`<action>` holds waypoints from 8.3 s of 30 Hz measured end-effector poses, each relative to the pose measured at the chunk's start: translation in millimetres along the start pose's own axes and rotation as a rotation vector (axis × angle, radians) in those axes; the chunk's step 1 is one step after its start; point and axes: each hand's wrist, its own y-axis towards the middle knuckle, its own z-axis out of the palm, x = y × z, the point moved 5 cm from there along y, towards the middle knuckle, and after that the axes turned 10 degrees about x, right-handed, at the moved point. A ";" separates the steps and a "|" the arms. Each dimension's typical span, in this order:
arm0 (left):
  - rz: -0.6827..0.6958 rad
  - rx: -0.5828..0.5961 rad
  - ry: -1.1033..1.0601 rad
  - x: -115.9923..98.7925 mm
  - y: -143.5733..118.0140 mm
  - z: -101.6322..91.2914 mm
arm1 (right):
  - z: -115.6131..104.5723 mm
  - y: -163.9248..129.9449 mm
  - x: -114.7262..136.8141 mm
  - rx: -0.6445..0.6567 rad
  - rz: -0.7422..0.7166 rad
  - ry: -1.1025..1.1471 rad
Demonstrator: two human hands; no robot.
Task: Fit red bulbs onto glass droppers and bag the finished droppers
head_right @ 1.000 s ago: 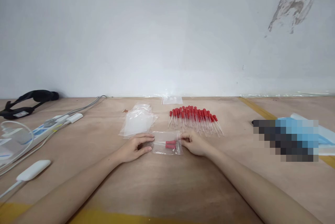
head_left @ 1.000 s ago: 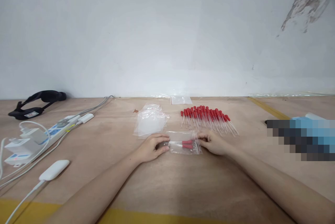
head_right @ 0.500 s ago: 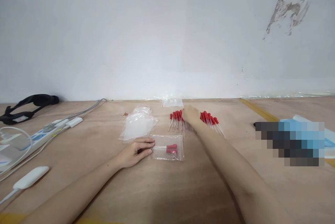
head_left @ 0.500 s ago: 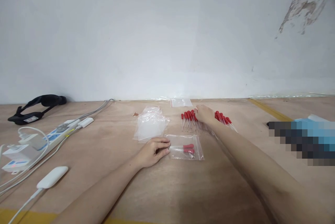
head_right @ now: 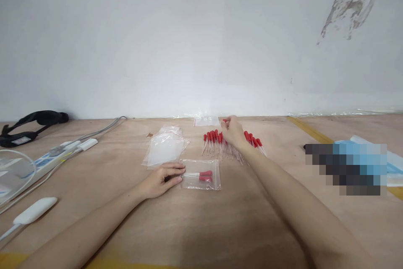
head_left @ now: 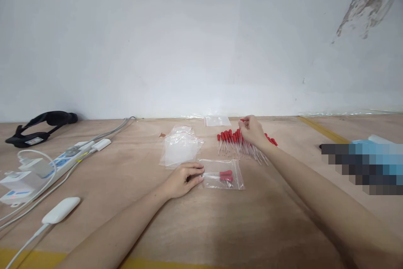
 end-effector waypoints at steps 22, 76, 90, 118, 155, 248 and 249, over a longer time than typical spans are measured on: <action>0.037 -0.024 0.135 -4.7 5.4 0.8 | 33.9 -110.3 -31.9 0.361 0.124 0.669; 0.010 -0.002 0.088 -3.8 3.0 1.6 | -6.6 -74.0 -45.4 -0.124 0.104 0.802; -0.028 0.001 0.075 -3.9 2.3 0.5 | 38.0 -105.2 -27.8 0.400 0.213 0.939; 0.045 -0.012 0.079 -9.6 4.5 0.4 | 61.1 -99.5 -10.0 0.513 0.075 0.574; 0.037 0.014 0.136 -6.7 2.7 2.4 | -18.0 -43.3 -20.9 0.053 -0.017 0.208; -0.741 -0.192 0.430 83.6 -17.8 -45.7 | 130.9 -70.0 76.0 0.642 0.432 1.080; -0.712 -0.225 0.397 82.7 -18.6 -48.8 | 127.4 -75.0 72.9 0.701 0.415 1.026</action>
